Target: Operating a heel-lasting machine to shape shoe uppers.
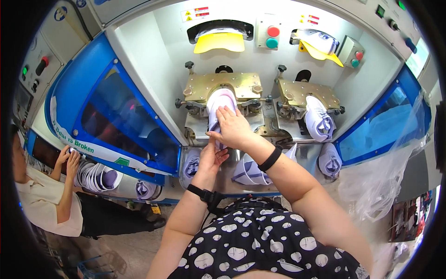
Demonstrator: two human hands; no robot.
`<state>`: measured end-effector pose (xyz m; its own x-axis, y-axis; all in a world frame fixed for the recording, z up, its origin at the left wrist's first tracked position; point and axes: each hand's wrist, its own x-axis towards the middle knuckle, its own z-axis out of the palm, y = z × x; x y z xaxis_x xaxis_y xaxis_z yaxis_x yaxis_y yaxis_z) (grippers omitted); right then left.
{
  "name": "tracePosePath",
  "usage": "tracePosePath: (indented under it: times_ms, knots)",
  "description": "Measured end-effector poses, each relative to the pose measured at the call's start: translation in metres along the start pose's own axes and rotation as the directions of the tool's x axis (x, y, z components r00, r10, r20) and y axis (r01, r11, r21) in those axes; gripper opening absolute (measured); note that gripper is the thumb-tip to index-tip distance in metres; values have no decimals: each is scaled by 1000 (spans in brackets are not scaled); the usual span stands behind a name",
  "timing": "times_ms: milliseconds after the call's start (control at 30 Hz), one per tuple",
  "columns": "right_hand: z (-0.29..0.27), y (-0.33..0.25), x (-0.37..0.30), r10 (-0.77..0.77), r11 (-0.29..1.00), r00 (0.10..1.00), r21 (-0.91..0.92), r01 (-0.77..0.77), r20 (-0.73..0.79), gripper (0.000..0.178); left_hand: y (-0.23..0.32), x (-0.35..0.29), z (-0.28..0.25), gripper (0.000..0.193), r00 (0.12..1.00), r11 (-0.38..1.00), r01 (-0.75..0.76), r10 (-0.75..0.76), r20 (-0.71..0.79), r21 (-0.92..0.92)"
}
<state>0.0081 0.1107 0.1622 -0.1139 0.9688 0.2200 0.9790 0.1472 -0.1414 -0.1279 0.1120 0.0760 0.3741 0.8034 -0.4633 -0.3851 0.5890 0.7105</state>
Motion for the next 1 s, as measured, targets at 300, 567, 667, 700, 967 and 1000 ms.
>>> tracePosePath:
  times_ms: [300,567,667,700,967,1000]
  knots:
    - [14,88,-155,433,752,841,645,-140,-323,19,-4,-1,-3,59,999,1000,26,-25,31,-9]
    - [97,170,-249,654,398,706,670,-627,271,39,-89,-23,15,58,890,921,387,-361,277,-42]
    - [81,171,-256,606,561,795,691,-455,31,25,-95,-28,37,51,851,933,296,-355,387,203]
    - [67,173,-257,642,651,765,501,-571,37,27,-92,-29,45,45,850,930,292,-359,385,224]
    - [-81,133,-256,527,558,850,760,-333,-14,44,-74,-71,80,68,905,889,22,-213,368,458]
    - [-89,128,-247,500,471,866,840,-269,-3,44,-71,-79,80,69,884,900,46,-240,402,434]
